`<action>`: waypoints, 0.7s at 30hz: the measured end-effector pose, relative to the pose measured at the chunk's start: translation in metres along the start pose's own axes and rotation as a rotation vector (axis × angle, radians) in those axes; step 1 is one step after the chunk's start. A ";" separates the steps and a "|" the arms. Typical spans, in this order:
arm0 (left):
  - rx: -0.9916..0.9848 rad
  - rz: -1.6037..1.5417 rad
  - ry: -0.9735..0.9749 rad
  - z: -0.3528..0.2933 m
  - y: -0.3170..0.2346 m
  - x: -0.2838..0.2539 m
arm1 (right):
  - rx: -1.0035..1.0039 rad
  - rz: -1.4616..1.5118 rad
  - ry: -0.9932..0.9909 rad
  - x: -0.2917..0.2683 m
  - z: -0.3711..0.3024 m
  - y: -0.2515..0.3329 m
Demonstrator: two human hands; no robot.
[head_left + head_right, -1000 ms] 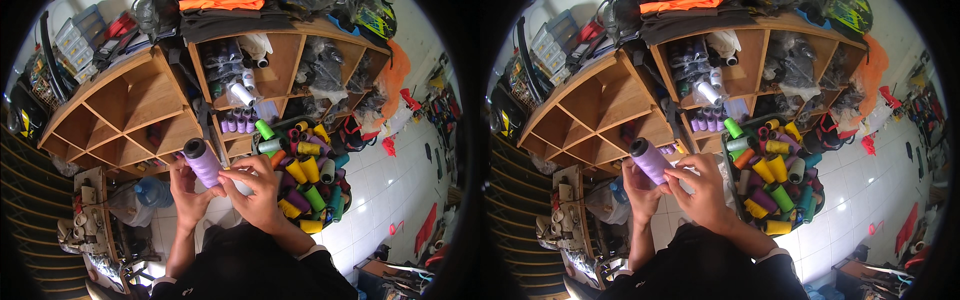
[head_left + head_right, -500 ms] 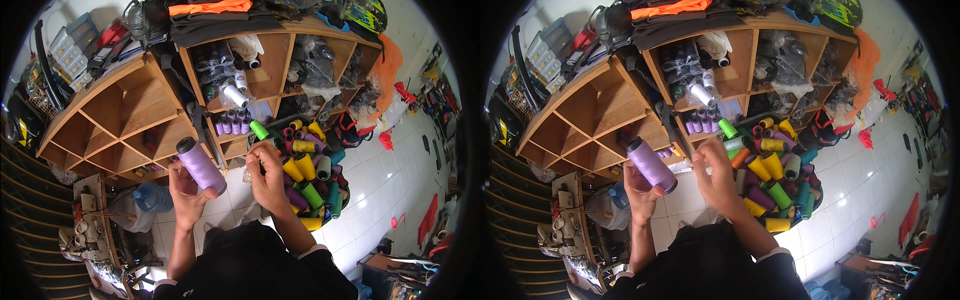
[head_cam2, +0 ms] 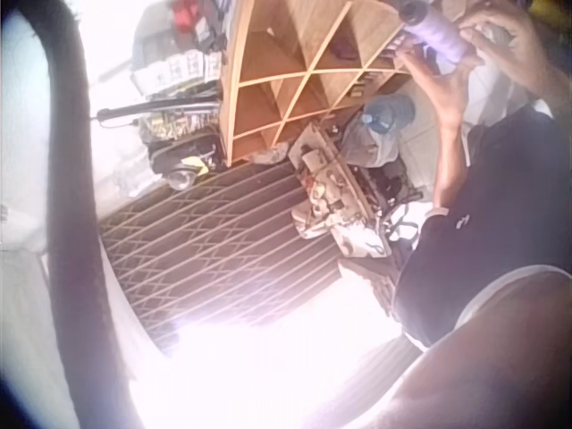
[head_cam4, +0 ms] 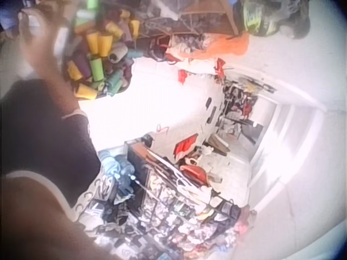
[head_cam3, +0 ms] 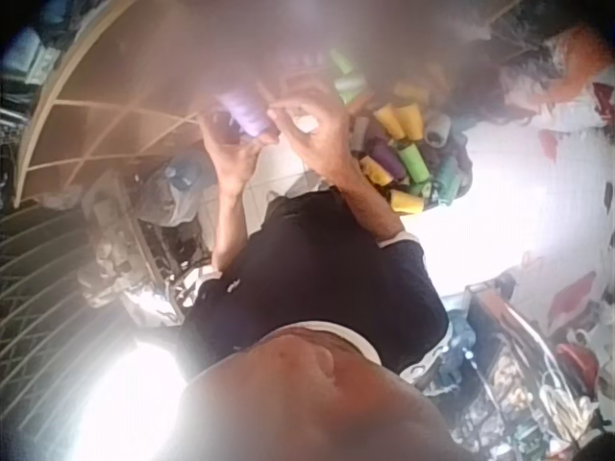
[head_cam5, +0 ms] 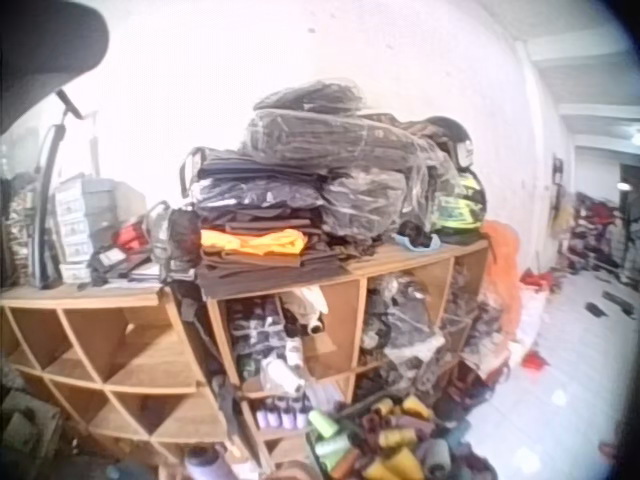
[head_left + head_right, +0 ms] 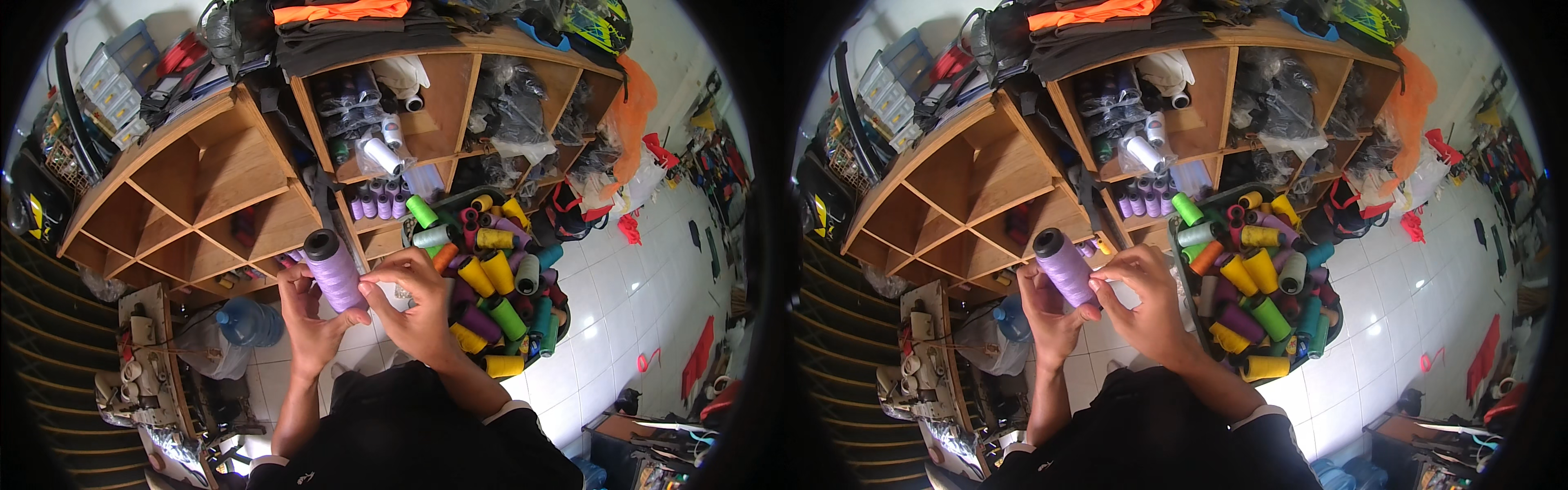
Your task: The person picks up thread spools from a basket, briefly handles them, and places them into compartments of a wooden shelving unit. This process is repeated for several spools of different colors.
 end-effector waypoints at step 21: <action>-0.027 0.196 0.030 0.001 0.007 0.004 | 0.034 0.050 0.089 0.007 -0.007 -0.023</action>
Point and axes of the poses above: each hand's wrist, its own z-axis towards the middle knuckle, its own x-axis out of the palm, y = z × x, the point moved 9 cm from there along z, towards the middle knuckle, and after that the axes turned 7 degrees about -z, right-handed, at the moved point
